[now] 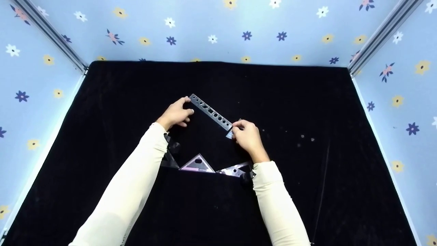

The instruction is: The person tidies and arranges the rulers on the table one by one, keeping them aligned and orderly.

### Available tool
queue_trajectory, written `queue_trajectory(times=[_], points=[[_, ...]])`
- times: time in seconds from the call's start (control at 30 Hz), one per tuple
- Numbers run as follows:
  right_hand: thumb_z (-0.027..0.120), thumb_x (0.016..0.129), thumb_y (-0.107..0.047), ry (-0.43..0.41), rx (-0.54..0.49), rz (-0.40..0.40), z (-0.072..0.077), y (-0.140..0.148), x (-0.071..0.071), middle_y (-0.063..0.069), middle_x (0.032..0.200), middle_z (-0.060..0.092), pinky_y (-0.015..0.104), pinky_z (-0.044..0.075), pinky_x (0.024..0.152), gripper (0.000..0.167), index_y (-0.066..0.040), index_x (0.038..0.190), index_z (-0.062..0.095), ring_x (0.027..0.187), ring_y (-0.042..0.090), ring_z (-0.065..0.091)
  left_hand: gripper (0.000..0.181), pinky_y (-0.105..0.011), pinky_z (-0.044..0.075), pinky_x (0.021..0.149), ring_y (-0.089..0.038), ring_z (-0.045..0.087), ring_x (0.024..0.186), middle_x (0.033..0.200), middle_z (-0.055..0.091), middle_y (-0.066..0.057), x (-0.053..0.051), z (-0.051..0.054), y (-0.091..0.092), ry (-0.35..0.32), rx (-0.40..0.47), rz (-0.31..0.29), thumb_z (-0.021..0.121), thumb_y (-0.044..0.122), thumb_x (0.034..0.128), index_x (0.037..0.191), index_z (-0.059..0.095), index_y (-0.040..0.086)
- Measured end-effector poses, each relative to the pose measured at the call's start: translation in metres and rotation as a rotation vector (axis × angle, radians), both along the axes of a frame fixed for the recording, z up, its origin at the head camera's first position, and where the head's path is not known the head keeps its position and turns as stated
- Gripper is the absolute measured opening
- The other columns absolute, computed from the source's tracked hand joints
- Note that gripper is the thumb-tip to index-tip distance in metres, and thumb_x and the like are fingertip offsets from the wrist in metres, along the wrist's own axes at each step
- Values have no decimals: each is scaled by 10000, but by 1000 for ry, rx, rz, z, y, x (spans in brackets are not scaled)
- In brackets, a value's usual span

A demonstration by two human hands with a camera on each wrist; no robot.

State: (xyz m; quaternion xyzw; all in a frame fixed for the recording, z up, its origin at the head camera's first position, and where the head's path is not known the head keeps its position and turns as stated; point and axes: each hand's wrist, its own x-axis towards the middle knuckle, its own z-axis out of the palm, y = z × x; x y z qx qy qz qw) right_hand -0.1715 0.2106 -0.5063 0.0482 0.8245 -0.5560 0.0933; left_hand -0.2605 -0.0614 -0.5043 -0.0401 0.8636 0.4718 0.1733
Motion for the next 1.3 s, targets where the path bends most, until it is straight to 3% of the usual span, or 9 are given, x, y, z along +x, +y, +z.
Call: queue_trajectory(times=[0.27,0.6,0.93,1.1,1.3], points=[[549,970,-46,0,-31,-23,-1,-1,0,238,1117,678,278,574,621,247,71,1155,665,788,202,704,545,-287,572,547,-180,627,687,1162,597,-163,4,3,-5,7,103,11,590,131,963,1484,431,128],[519,972,-50,-64,-145,-85,1,-2,1,234,1156,652,248,561,611,273,87,1171,646,796,197,701,488,-266,556,535,-221,674,748,1080,639,-139,6,3,-6,-1,262,104,575,96,963,1442,483,97],[523,950,-40,-64,-173,-117,4,-4,3,225,1170,649,254,563,627,279,97,1161,642,847,221,699,412,-249,539,584,-240,679,885,1328,598,-113,10,0,-9,132,240,139,566,76,948,1355,553,17],[531,952,-42,-65,-179,-121,5,-4,3,242,1188,642,250,563,631,280,103,1166,638,857,222,701,379,-224,518,581,-176,639,851,1262,629,-127,13,-1,-12,165,242,158,577,70,938,1312,585,7],[535,955,-46,-67,-189,-123,6,-5,4,240,1216,637,240,557,634,278,100,1167,638,894,226,697,350,-245,526,633,-205,623,773,1215,651,-133,15,-1,-16,209,204,172,592,73,931,1273,620,4]])
